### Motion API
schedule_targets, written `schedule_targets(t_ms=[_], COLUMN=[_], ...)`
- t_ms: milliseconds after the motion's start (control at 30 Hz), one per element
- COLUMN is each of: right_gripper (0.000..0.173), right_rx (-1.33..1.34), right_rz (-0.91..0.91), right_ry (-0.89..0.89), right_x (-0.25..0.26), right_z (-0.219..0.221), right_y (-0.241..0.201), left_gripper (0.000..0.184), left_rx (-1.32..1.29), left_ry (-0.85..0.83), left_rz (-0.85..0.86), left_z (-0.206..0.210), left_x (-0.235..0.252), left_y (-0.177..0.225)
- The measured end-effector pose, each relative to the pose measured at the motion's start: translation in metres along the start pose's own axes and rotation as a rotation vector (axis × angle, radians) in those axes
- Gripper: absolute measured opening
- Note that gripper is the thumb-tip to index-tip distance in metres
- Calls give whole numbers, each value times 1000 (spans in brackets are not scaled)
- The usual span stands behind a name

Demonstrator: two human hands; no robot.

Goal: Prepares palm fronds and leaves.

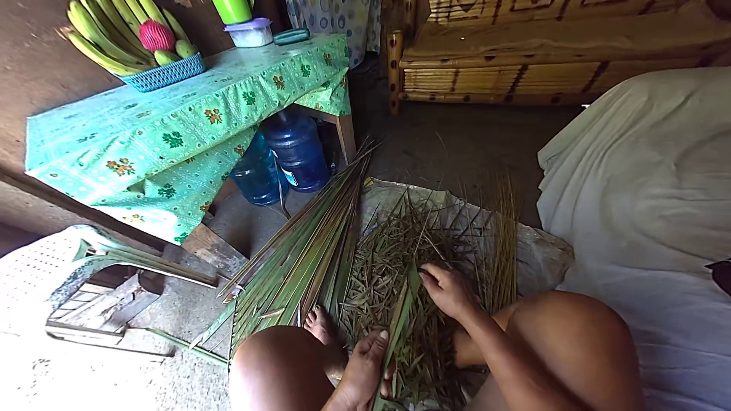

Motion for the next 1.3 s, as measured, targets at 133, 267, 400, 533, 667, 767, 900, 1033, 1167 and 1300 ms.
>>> schedule_targets(t_ms=[133,267,400,533,667,767,900,1033,1167,1300], right_gripper=[39,37,40,43,40,41,37,39,41,40], right_rx=[94,166,231,124,-19,-21,97,180,47,-30], right_rz=[233,99,-211,-338,-224,19,17,-189,-284,-129], right_ry=[98,-3,-323,-227,-174,-111,-121,-378,-302,-226], right_x=[10,-4,-36,-41,-18,-2,-7,-35,-37,-15], right_z=[-17,-23,9,21,7,-8,-22,7,17,7], right_y=[7,-2,-23,-24,-12,-1,-7,-29,-29,-14], left_gripper=[27,28,27,28,28,28,29,28,28,28], left_rx=[39,97,77,32,-9,53,122,154,98,123], left_ry=[-26,34,79,58,18,12,65,108,77,53], left_rz=[10,11,15,7,5,-4,10,16,22,5], left_z=[-3,-4,-4,0,2,0,-2,-2,-2,-1], left_x=[0,7,21,20,15,9,12,20,17,12], left_y=[-1,2,8,14,11,8,6,15,13,9])
Point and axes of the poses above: each hand's wrist, its own x-axis towards the middle knuckle, its own z-axis out of the palm, y = z × x, the point moved 1 cm from there along x, towards the middle knuckle, and after that the axes turned 8 degrees about -y, right-handed, at the moved point
